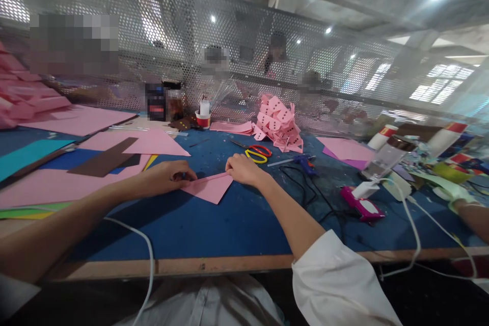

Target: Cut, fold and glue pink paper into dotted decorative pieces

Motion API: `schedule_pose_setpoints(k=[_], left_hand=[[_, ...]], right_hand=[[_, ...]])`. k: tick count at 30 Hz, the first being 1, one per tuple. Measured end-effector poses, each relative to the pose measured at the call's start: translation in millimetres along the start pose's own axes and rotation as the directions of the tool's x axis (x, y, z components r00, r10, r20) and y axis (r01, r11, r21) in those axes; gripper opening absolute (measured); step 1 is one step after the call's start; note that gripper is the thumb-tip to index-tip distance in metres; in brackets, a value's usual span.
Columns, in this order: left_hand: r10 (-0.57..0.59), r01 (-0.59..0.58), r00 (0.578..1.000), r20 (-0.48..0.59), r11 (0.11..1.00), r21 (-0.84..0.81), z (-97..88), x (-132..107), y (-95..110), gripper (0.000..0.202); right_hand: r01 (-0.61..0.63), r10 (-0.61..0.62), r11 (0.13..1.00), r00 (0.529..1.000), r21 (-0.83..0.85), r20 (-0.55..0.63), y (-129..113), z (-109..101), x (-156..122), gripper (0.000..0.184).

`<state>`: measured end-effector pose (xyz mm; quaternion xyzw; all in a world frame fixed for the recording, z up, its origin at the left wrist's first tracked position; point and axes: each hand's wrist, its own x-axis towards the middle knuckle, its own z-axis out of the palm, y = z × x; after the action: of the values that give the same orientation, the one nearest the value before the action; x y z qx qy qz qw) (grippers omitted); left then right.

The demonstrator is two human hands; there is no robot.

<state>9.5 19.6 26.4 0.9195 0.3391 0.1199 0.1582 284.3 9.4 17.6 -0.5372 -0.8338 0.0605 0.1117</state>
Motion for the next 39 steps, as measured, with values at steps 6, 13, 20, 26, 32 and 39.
schedule_pose_setpoints(k=[6, 13, 20, 26, 32, 39], left_hand=[[-0.056, 0.055, 0.998, -0.018, 0.996, -0.076, 2.3, 1, -2, 0.023], [-0.169, 0.153, 0.981, -0.096, 0.975, -0.159, -2.7, 3, -7, 0.023], [-0.186, 0.165, 0.967, -0.174, 0.978, -0.130, -1.3, 5, -9, 0.030], [-0.157, 0.128, 0.964, -0.215, 0.982, -0.142, -1.3, 3, -7, 0.034], [-0.183, 0.163, 0.969, -0.165, 0.978, -0.129, -5.4, 3, -1, 0.027], [-0.214, 0.191, 0.965, -0.151, 0.970, -0.149, -5.7, 3, -6, 0.025]], right_hand=[[-0.011, 0.012, 1.000, 1.000, 0.025, -0.014, -4, -5, -4, 0.010], [0.015, -0.003, 0.992, 0.995, 0.124, -0.096, -3, -9, -2, 0.016], [0.043, -0.028, 0.986, 0.995, 0.158, -0.096, -1, -9, -3, 0.019], [0.042, -0.023, 0.987, 0.993, 0.155, -0.118, -1, -9, -3, 0.019], [0.045, -0.026, 0.985, 0.993, 0.166, -0.118, -1, -10, -3, 0.018], [0.064, -0.043, 0.980, 0.993, 0.190, -0.113, -5, -11, -6, 0.018]])
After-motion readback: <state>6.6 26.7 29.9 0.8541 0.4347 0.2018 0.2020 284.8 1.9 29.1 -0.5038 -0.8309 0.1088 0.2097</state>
